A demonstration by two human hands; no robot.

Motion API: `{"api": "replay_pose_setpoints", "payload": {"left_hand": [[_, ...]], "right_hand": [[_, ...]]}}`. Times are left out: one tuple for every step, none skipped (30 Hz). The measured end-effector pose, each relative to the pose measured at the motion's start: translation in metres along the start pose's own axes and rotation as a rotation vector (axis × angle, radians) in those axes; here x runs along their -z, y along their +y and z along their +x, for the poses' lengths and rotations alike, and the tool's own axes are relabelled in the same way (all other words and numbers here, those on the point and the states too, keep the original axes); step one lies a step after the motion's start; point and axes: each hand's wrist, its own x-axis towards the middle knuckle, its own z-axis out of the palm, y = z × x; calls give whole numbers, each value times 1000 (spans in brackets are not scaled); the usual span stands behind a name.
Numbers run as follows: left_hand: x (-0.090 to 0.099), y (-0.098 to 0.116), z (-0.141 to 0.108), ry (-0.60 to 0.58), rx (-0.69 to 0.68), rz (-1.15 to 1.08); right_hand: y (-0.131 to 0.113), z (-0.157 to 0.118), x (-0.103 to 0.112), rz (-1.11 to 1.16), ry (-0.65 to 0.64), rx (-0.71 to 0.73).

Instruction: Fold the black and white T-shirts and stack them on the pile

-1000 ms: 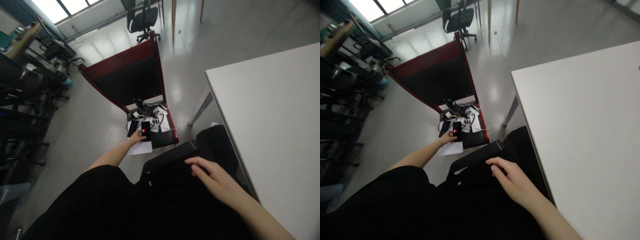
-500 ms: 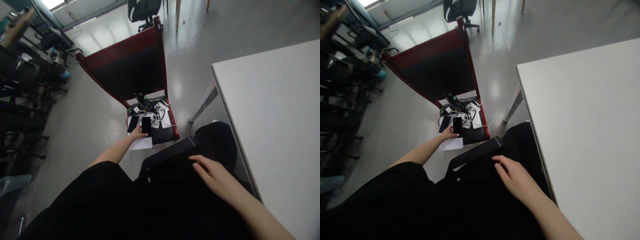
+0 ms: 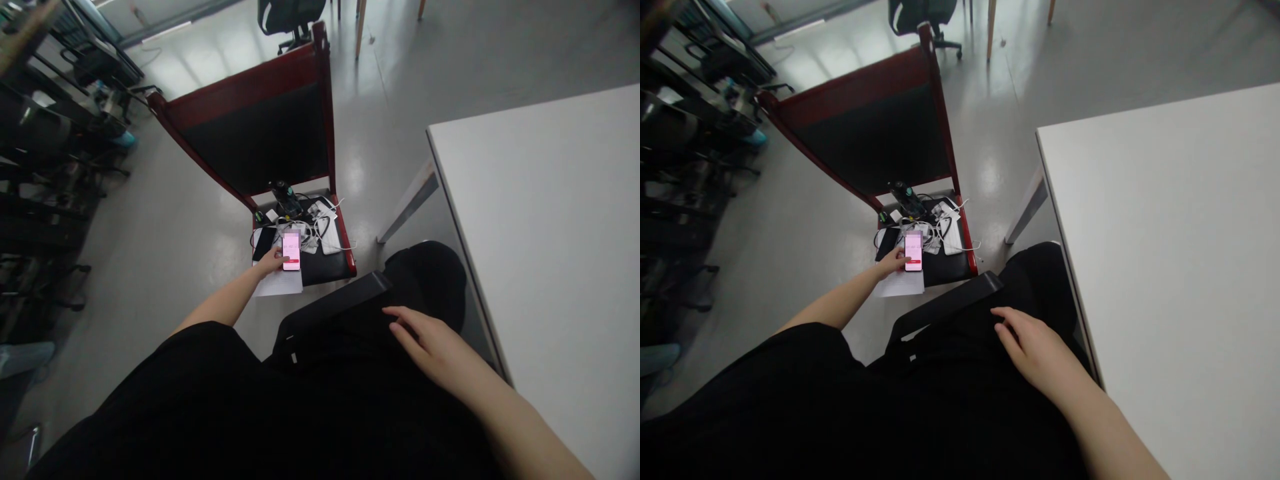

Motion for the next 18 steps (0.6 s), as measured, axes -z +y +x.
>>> {"api": "replay_pose_setpoints", "payload": {"left_hand": [[-1, 1, 0, -1, 11, -10], [-1, 2, 0, -1, 21, -18], [-2, 3, 1, -1, 31, -26], [-2, 5, 1, -1, 39, -33], [-3, 6, 2, 1, 46, -40], [-3, 7, 2, 2, 52, -46], [-4, 7, 3, 4, 56, -51], [-5, 8, 3, 7, 60, -55], [-5, 8, 4, 11, 62, -56], [-6, 8, 4, 15, 63, -56], [-7, 8, 5, 19, 63, -54], [-7, 8, 5, 23, 63, -51], [-7, 8, 5, 26, 62, -47], [-8, 8, 5, 29, 62, -43], [-8, 7, 5, 33, 61, -38], [-8, 7, 5, 36, 61, -33], [-8, 7, 5, 38, 61, -28], [-7, 7, 5, 39, 60, -23]], "right_hand": [[1, 0, 0, -2, 4, -1], [2, 0, 0, -4, 6, -2], [3, 0, 0, -4, 7, -4], [3, 0, 0, -5, 7, -4], [3, 0, 0, -6, 6, -4], [4, 0, 0, -8, 4, -3], [4, 1, 0, -12, 2, -3], [4, 1, 0, -16, 0, -4], [4, 1, 0, -20, -1, -5], [4, 1, -1, -23, -3, -5], [4, 0, 0, -25, -5, -4], [4, 0, 0, -25, -5, -3], [4, 0, 0, -24, -5, -2], [4, 0, 0, -23, -6, -1], [4, -1, 0, -24, -6, -1], [4, -1, 0, -25, -7, -3], [5, -1, 0, -27, -8, -4], [5, -1, 0, -29, -10, -5]]}}
